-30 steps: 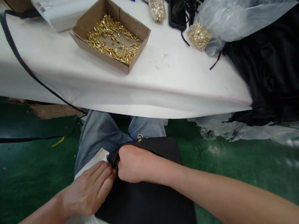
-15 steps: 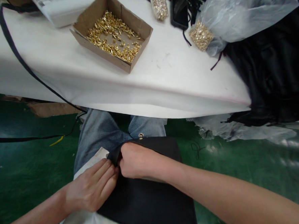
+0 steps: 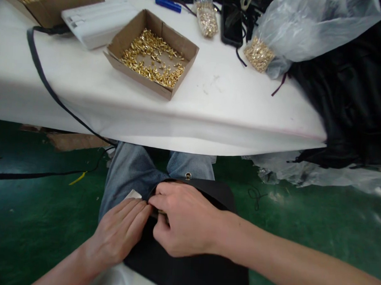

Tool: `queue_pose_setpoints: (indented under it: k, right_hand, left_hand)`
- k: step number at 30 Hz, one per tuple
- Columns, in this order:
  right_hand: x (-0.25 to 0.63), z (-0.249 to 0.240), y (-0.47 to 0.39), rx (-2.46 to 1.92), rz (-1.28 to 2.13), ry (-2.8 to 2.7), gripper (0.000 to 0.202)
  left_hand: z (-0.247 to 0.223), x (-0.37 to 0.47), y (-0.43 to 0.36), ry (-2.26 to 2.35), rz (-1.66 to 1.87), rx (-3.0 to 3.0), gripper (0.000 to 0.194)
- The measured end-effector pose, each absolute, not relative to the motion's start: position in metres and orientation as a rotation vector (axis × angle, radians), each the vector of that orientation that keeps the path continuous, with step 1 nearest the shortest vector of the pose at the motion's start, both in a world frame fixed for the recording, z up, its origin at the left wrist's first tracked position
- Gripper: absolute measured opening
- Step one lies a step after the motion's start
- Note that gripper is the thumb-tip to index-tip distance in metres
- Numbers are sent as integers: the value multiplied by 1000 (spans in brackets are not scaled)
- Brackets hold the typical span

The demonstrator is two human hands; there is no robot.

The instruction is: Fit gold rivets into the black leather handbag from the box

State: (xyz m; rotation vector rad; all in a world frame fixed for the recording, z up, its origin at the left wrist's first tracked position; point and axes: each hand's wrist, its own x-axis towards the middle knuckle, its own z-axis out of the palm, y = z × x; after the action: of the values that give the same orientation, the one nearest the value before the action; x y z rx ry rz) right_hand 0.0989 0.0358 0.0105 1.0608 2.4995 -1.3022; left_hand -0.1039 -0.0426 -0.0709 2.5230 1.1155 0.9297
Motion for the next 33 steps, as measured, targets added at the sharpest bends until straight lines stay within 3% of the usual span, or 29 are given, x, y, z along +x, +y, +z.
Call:
queue_pose_setpoints:
  k: [7, 13, 19, 26, 33]
  right_hand:
    - [101, 11, 60, 991, -1259, 2437, 1]
    - [96, 16, 64, 1027, -1019, 2406, 3]
    - [100, 18, 56, 1005, -1034, 2421, 3]
    - [106, 8, 44, 1051, -1073, 2540, 7]
    - [107, 9, 29, 1068, -897, 2654, 11]
  left_hand:
    - [-66, -99, -33, 1188, 740, 2206, 26]
    - [-69, -96, -28, 1197, 605, 1961, 13]
    - [-62, -110, -31, 1041, 546, 1669, 18]
    - [-53, -112, -34, 1034, 597, 1305, 18]
    - [-62, -113, -38, 1170, 807, 1271, 21]
